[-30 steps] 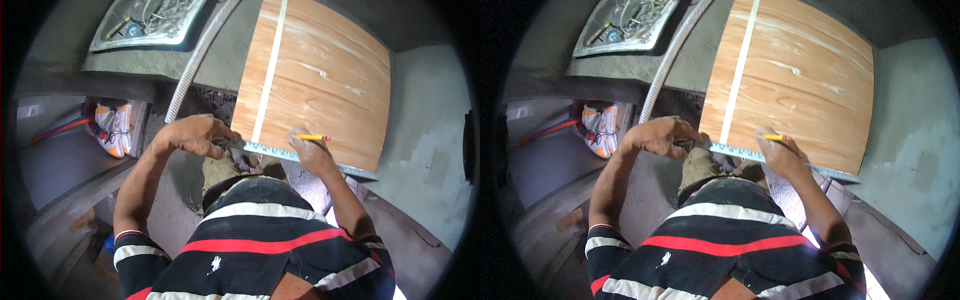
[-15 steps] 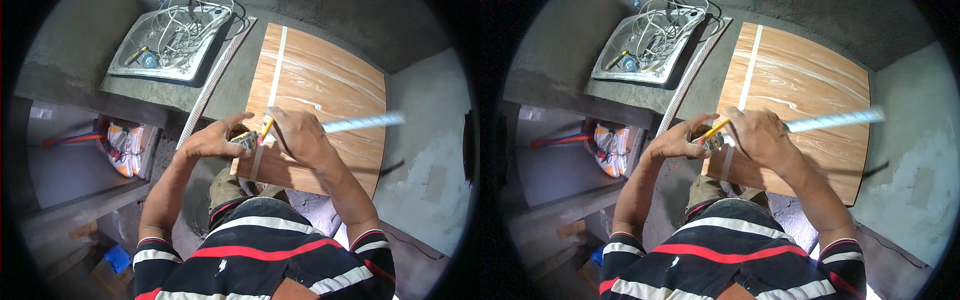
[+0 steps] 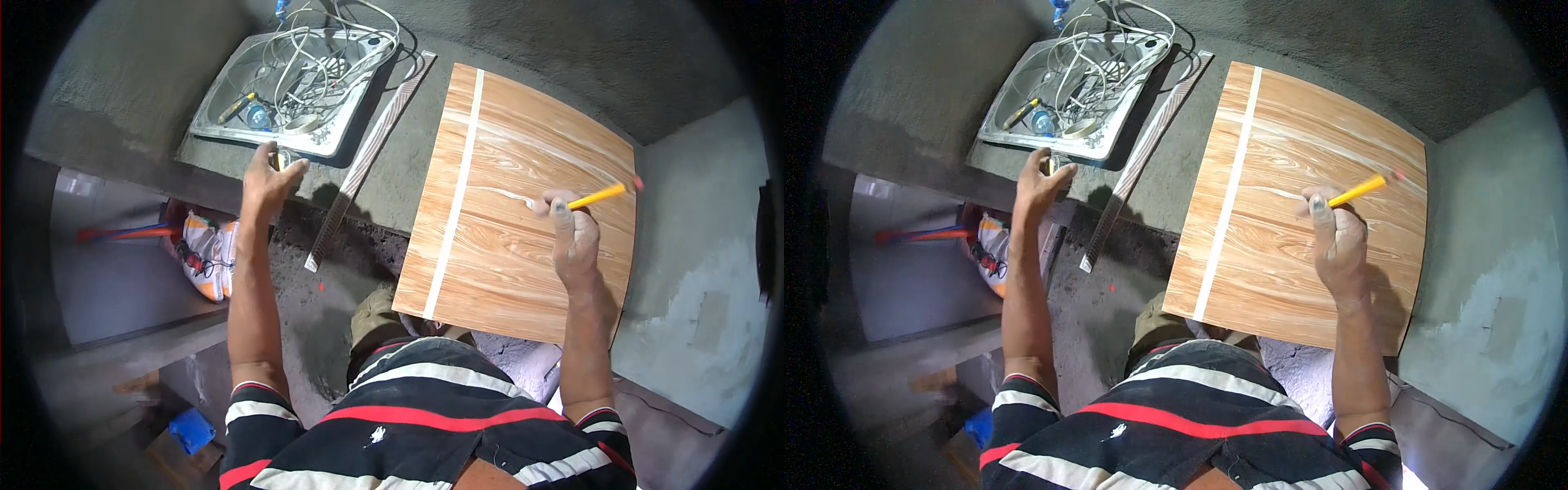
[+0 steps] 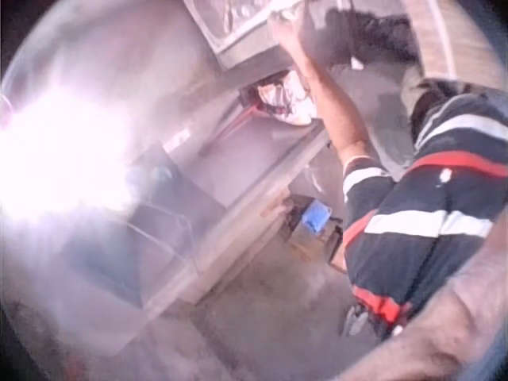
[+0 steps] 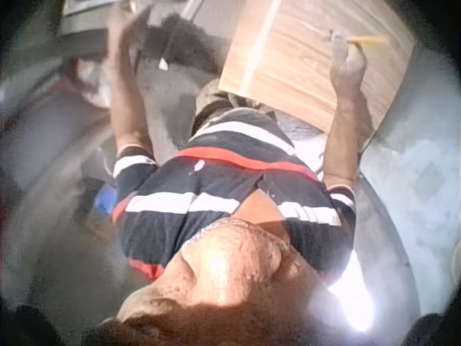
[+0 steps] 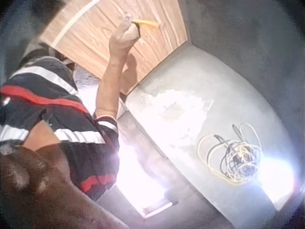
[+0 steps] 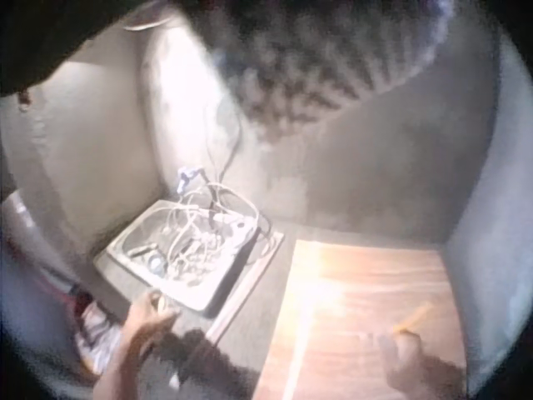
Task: The person applies masking tape to a tile, measures it with a tape measure, and marks guide lines using a straightedge and a pencil before picking up a power tool.
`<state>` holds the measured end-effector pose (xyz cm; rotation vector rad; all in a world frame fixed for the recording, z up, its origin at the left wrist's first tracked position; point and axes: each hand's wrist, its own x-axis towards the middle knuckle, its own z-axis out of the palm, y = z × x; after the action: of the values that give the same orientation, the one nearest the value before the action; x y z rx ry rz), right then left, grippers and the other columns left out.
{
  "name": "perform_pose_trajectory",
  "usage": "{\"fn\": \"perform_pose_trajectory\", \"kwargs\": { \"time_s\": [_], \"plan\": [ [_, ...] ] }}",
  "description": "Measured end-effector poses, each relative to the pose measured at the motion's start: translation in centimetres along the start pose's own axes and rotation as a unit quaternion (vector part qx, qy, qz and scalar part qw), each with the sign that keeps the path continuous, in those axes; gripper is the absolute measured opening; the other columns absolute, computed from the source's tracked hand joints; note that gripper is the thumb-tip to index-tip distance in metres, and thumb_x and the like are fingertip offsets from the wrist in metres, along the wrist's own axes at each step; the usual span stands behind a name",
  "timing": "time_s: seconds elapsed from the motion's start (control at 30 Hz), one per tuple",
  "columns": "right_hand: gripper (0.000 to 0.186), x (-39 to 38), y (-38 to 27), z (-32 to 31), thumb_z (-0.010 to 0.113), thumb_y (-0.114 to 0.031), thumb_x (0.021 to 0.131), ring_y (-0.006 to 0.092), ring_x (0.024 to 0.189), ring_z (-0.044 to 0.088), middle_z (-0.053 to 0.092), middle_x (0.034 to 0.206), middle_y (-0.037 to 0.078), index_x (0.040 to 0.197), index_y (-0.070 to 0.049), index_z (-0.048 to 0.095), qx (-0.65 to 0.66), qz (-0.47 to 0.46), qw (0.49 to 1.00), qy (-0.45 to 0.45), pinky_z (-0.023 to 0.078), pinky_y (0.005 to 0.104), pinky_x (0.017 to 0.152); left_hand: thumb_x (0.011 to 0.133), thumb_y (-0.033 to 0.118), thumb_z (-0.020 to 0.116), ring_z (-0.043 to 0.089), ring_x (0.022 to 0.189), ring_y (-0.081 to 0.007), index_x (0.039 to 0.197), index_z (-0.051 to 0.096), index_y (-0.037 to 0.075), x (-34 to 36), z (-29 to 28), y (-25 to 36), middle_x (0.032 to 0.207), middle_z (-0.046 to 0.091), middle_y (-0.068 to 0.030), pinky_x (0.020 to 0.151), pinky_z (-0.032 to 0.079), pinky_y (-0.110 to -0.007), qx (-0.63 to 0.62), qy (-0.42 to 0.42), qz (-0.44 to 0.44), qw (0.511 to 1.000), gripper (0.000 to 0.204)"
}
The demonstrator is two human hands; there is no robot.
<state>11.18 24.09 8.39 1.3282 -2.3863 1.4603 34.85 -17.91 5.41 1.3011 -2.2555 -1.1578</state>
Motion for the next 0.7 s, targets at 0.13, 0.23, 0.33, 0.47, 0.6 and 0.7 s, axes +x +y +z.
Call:
{"fn": "perform_pose_trajectory", "kwargs": {
  "time_s": [0.13, 0.23, 0.33, 0.47, 0.6, 0.7],
  "plan": [
    [0.022, -2.3, -0.3, 0.2, 0.056, -0.017, 0.112, 0.0112, 0.063, 0.048, 0.056, 0.072, 0.002, 0.113, -0.001, 0.07, -0.008, 0.104, 0.994, 0.011, 0.042, 0.0316, 0.059, 0.08, 0.032, 0.087, 0.072, 0.1, -0.0234, 0.143, 0.056, -0.008, 1.6, -0.1, 0.1, 0.119, 0.073, -0.0231, 0.086, 0.058, -0.033, 0.037, -0.119, 0.075, 0.989, 0.081],
    [0.02, -2.9, -0.7, 0.4, 0.058, -0.017, 0.111, 0.0094, 0.065, 0.046, 0.052, 0.072, 0.002, 0.112, -0.001, 0.07, -0.014, 0.186, 0.981, 0.056, 0.039, 0.0311, 0.059, 0.076, 0.035, 0.087, 0.073, 0.104, -0.0306, 0.14, 0.06, -0.007, 6.6, 0.1, -2.8, 0.118, 0.073, -0.0261, 0.091, 0.057, -0.038, 0.118, 0.0, 0.09, 0.989, 0.081],
    [0.019, -3.8, -0.5, 0.3, 0.06, -0.018, 0.111, 0.0083, 0.066, 0.043, 0.05, 0.071, 0.002, 0.11, -0.002, 0.07, -0.028, 0.208, 0.975, 0.071, 0.038, 0.0307, 0.058, 0.074, 0.038, 0.085, 0.073, 0.111, -0.0375, 0.13, 0.066, -0.006, 12.9, -1.6, -1.6, 0.115, 0.075, -0.0278, 0.093, 0.057, -0.045, 0.173, 0.089, 0.149, 0.969, 0.074],
    [0.023, -4.4, -1.7, 1.8, 0.062, -0.021, 0.11, 0.0091, 0.064, 0.042, 0.047, 0.069, 0.002, 0.097, -0.002, 0.064, -0.017, 0.225, 0.973, 0.042, 0.037, 0.033, 0.055, 0.076, 0.041, 0.081, 0.074, 0.102, -0.0394, 0.115, 0.071, -0.001, 21.0, 1.7, -1.0, 0.11, 0.076, -0.0229, 0.088, 0.056, -0.048, 0.223, 0.014, 0.171, 0.96, 0.059],
    [0.027, -4.2, -3.7, 2.4, 0.066, -0.023, 0.107, 0.0121, 0.061, 0.042, 0.047, 0.065, 0.005, 0.093, -0.001, 0.062, -0.074, 0.173, 0.982, 0.004, 0.038, 0.0357, 0.054, 0.076, 0.04, 0.081, 0.072, 0.11, -0.0412, 0.115, 0.072, -0.001, 27.0, 5.2, -4.3, 0.115, 0.075, -0.025, 0.093, 0.055, -0.047, 0.231, -0.098, 0.132, 0.959, 0.057],
    [0.026, -4.9, -4.8, 1.3, 0.066, -0.026, 0.107, 0.0138, 0.06, 0.045, 0.051, 0.066, 0.007, 0.102, 0.0, 0.067, -0.099, 0.205, 0.973, 0.026, 0.041, 0.0356, 0.056, 0.081, 0.04, 0.083, 0.069, 0.117, -0.0447, 0.125, 0.071, -0.002, 28.3, 5.2, -7.2, 0.12, 0.073, -0.0295, 0.101, 0.054, -0.047, 0.293, -0.033, 0.151, 0.944, 0.062]
  ]
}}
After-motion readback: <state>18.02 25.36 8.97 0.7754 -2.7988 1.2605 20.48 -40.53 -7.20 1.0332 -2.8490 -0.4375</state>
